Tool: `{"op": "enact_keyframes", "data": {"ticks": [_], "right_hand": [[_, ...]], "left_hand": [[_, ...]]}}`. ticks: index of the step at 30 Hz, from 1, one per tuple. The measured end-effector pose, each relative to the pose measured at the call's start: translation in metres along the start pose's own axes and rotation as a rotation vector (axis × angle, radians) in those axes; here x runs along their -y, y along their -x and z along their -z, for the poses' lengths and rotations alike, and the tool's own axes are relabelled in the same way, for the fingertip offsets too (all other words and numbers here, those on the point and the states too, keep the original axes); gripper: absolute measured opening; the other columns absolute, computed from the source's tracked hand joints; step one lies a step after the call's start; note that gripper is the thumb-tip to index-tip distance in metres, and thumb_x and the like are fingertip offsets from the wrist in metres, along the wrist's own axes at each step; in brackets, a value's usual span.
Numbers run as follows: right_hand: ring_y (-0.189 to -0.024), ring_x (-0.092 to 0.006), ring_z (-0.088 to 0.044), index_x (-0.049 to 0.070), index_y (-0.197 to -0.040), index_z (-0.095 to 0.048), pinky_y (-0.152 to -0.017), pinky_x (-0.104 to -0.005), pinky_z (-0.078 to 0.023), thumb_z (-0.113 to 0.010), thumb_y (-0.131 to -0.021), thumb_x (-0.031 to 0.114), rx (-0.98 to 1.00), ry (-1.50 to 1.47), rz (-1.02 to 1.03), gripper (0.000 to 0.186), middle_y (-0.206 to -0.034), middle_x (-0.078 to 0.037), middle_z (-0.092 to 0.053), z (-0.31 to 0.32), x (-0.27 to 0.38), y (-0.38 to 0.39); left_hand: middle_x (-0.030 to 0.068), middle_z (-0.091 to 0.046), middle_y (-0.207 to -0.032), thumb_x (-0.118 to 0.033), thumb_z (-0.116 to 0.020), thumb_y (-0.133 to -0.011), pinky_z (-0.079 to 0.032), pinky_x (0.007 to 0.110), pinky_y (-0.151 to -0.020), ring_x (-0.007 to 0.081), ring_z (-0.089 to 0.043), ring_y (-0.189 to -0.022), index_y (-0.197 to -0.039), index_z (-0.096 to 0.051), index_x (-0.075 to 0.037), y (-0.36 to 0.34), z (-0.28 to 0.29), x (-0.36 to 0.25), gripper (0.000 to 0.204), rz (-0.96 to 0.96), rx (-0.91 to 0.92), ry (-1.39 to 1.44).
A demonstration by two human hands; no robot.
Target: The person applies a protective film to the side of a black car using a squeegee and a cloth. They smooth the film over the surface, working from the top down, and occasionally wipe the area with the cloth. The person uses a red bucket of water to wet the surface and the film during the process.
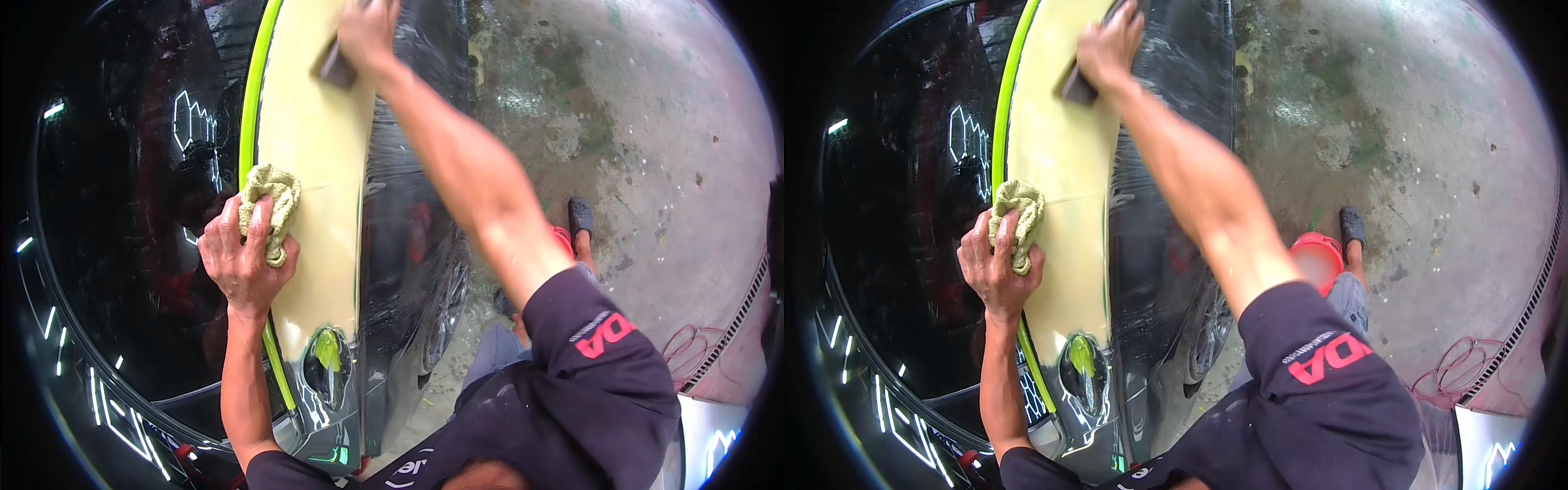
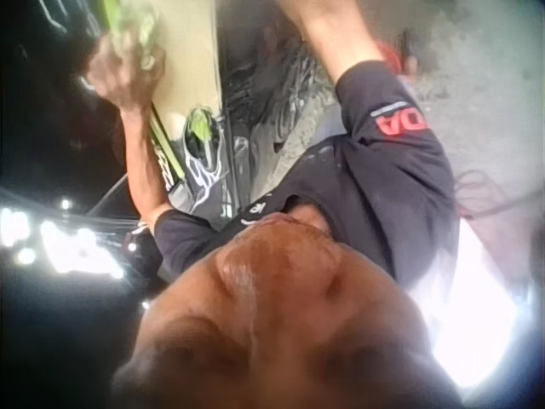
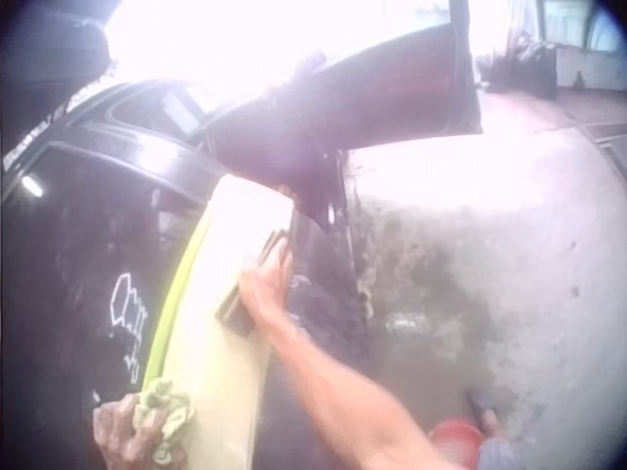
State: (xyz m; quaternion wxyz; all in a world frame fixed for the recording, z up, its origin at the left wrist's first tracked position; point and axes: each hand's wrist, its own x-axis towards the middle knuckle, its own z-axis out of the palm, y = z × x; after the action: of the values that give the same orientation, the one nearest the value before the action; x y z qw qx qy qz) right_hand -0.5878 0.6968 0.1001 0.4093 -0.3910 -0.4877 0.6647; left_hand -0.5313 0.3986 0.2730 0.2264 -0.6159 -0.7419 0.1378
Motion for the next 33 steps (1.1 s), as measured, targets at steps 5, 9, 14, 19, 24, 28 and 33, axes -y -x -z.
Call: {"op": "enact_keyframes", "data": {"ticks": [5, 9, 14, 19, 24, 28, 33], "right_hand": [[-0.162, -0.0448, -0.007, -0.007, -0.166, -0.01, -0.133, -0.0486, -0.01, -0.046, -0.105, 0.029, 0.137, 0.028, -0.092, 0.08, -0.172, -0.031, -0.016, 0.024, -0.031, 0.168], [-0.159, -0.0511, -0.013, -0.007, -0.165, -0.011, -0.132, -0.0503, -0.014, -0.051, -0.099, 0.025, 0.03, -0.01, -0.072, 0.084, -0.168, -0.038, -0.014, -0.002, 0.003, -0.01], [-0.159, -0.0513, -0.012, -0.008, -0.165, -0.012, -0.132, -0.052, -0.013, -0.05, -0.101, 0.021, -0.013, -0.092, 0.02, 0.08, -0.17, -0.037, -0.014, 0.013, -0.021, 0.092], [-0.162, -0.0398, -0.016, -0.006, -0.166, -0.015, -0.132, -0.0452, -0.013, -0.054, -0.104, 0.018, 0.22, -0.069, -0.137, 0.078, -0.172, -0.028, -0.019, 0.088, -0.058, 0.278], [-0.148, -0.0209, -0.043, -0.004, -0.167, -0.017, -0.119, -0.0318, -0.036, -0.057, -0.108, 0.013, -0.112, 0.104, -0.171, 0.073, -0.171, -0.019, -0.031, 0.222, -0.132, 0.214], [-0.16, -0.0318, -0.026, -0.008, -0.164, -0.025, -0.129, -0.0371, -0.02, -0.06, -0.105, 0.019, -0.186, 0.17, -0.257, 0.074, -0.172, -0.025, -0.027, 0.344, -0.153, 0.141], [-0.16, -0.031, -0.026, -0.007, -0.163, -0.028, -0.13, -0.0375, -0.018, -0.059, -0.106, 0.019, -0.259, 0.499, -0.154, 0.07, -0.172, -0.024, -0.029, 0.496, -0.19, 0.061]], "left_hand": [[0.0137, -0.065, -0.127, -0.023, -0.075, -0.069, -0.048, 0.044, -0.087, 0.03, -0.065, -0.104, -0.126, -0.072, -0.016, 0.011, 0.01, 0.006, 0.058, 0.004, 0.011, -0.036], [0.0146, -0.065, -0.129, -0.019, -0.074, -0.071, -0.049, 0.045, -0.091, 0.0316, -0.065, -0.107, -0.129, -0.071, -0.016, 0.003, 0.001, 0.001, 0.059, 0.015, -0.005, -0.002], [0.0132, -0.064, -0.127, -0.02, -0.074, -0.07, -0.048, 0.043, -0.085, 0.0297, -0.064, -0.102, -0.135, -0.07, -0.019, 0.003, 0.001, 0.0, 0.065, -0.029, -0.036, -0.034], [0.0111, -0.063, -0.129, -0.019, -0.071, -0.073, -0.049, 0.044, -0.087, 0.03, -0.06, -0.106, -0.144, -0.066, -0.026, 0.011, 0.017, -0.008, 0.072, -0.067, 0.074, -0.111], [0.0073, -0.061, -0.138, -0.028, -0.077, -0.078, -0.043, 0.047, -0.1, 0.0319, -0.051, -0.124, -0.134, -0.072, -0.029, 0.099, 0.022, -0.101, 0.057, 0.062, 0.195, -0.26], [0.0048, -0.061, -0.138, -0.037, -0.083, -0.079, -0.043, 0.046, -0.1, 0.029, -0.052, -0.125, -0.129, -0.073, -0.03, 0.067, -0.011, -0.109, 0.051, 0.11, 0.231, -0.381], [0.0019, -0.063, -0.129, -0.027, -0.077, -0.083, -0.046, 0.044, -0.087, 0.0257, -0.057, -0.11, -0.113, -0.073, -0.026, -0.07, -0.09, -0.096, 0.03, 0.047, 0.159, -0.393]]}}
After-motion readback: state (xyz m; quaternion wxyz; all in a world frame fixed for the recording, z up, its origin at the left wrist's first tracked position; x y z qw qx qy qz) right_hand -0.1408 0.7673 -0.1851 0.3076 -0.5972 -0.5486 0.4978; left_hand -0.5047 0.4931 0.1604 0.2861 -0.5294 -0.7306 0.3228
